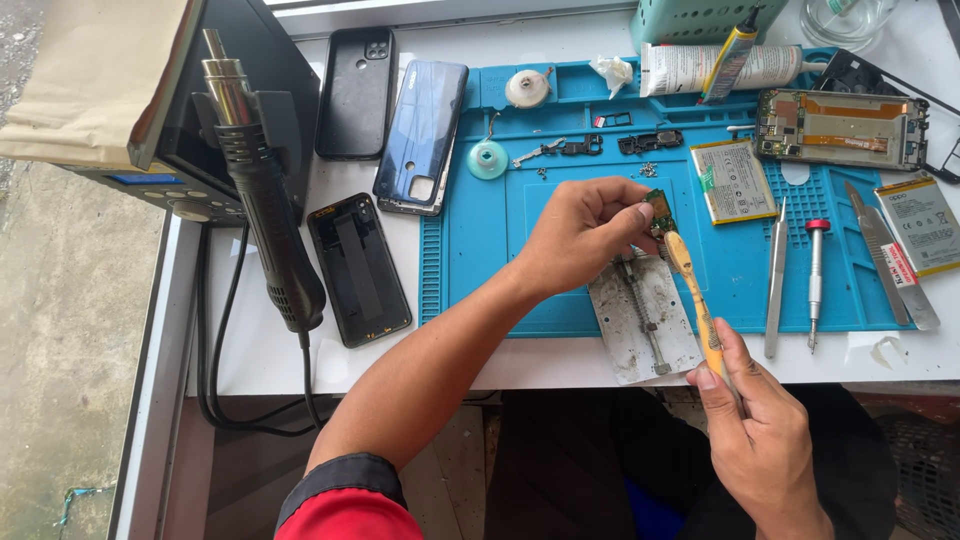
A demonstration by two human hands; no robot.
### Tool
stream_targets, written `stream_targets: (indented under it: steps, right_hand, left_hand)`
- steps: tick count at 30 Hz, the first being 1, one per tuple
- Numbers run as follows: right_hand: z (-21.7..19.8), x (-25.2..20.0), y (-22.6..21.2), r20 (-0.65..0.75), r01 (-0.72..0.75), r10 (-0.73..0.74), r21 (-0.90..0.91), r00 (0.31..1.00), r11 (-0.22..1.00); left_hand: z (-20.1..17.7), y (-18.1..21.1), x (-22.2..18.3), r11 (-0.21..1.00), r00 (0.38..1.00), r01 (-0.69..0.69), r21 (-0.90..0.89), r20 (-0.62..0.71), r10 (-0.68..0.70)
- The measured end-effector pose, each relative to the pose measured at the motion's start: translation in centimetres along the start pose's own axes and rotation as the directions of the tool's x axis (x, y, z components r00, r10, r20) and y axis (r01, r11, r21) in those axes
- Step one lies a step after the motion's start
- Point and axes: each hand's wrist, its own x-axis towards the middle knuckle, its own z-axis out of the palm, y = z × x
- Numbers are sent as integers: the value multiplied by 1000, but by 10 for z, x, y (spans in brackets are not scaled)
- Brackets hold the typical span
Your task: Cleaning a circuit board with a toothbrush and assembling it into a mobile phone frame.
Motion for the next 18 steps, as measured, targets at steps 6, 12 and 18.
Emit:
stream_targets:
  steps: [6, 12, 18]
  right_hand:
    - [0, -1, 4, 6, -31, 31, -12, 999, 999]
    - [-1, -1, 3, 1, -25, 25, 2, 1000, 1000]
    - [-1, -1, 4, 4, -37, 37, -10, 999, 999]
  left_hand:
    - [5, 1, -2, 999, 991, 43, -14, 126, -41]
    - [2, -2, -1, 1000, 1000, -2, -1, 26, 2]
    - [6, 6, -2, 998, 992, 53, 21, 117, -55]
